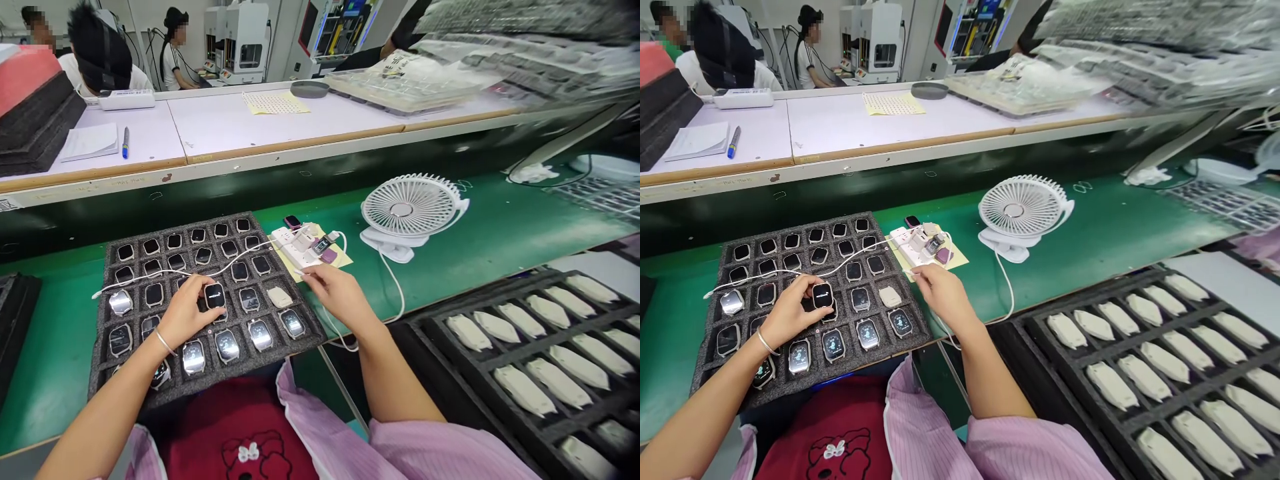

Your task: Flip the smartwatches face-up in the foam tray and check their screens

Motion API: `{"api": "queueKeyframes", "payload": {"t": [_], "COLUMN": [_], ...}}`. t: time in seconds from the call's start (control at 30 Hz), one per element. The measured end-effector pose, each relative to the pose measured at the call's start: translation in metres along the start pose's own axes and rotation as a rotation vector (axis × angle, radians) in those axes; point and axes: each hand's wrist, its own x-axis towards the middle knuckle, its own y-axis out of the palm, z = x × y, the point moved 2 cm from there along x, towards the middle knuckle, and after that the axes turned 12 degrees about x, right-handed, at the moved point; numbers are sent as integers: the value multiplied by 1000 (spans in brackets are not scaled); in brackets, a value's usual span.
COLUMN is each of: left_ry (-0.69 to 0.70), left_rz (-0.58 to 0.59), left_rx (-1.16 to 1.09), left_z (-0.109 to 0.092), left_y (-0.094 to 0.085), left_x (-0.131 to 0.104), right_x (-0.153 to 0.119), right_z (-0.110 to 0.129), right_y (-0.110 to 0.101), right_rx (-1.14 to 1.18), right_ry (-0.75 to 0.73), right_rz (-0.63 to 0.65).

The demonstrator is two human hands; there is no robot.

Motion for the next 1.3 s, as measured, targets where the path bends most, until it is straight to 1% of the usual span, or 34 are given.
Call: {"api": "queueKeyframes", "payload": {"t": [0.07, 0.13, 0.2, 0.3, 0.4, 0.47, 0.6, 0.67, 0.73, 0.93, 1.03, 1.1, 1.2, 1.23, 1.3], "left_ry": [2, 3, 8, 26, 39, 41, 26, 18, 18, 16, 2, -3, 5, 11, 20], "left_rz": [1, 4, 8, 12, 16, 23, 43, 54, 54, 67, 81, 91, 106, 108, 100], "left_rx": [6, 8, 9, 15, 17, 17, 21, 26, 36, 70, 73, 84, 87, 84, 81], "left_z": [0, 1, 1, 3, 4, 4, 5, 6, 6, 9, 12, 13, 13, 14, 14], "left_y": [0, -1, -2, -3, -3, -2, -1, -1, -1, 2, 4, 5, 7, 8, 10], "left_x": [0, 0, 0, 0, 0, 0, 0, 0, 0, -1, -1, -1, -2, -2, -1], "right_x": [-3, -7, -10, -13, -8, 1, 21, 28, 32, 33, 28, 21, 5, -1, -10], "right_z": [7, 14, 21, 27, 26, 19, 4, 1, 2, 9, 12, 17, 25, 28, 30], "right_y": [-3, -4, -5, -2, 4, 9, 18, 21, 23, 20, 14, 9, 1, -2, -6], "right_rx": [221, 338, 395, 436, 501, 557, 682, 729, 748, 706, 635, 560, 495, 492, 491], "right_ry": [-74, -111, -138, -192, -216, -135, 152, 208, 209, 113, 43, -51, -234, -277, -313], "right_rz": [14, 33, 96, 251, 306, 284, 177, 152, 148, 244, 223, 230, 298, 319, 341]}}
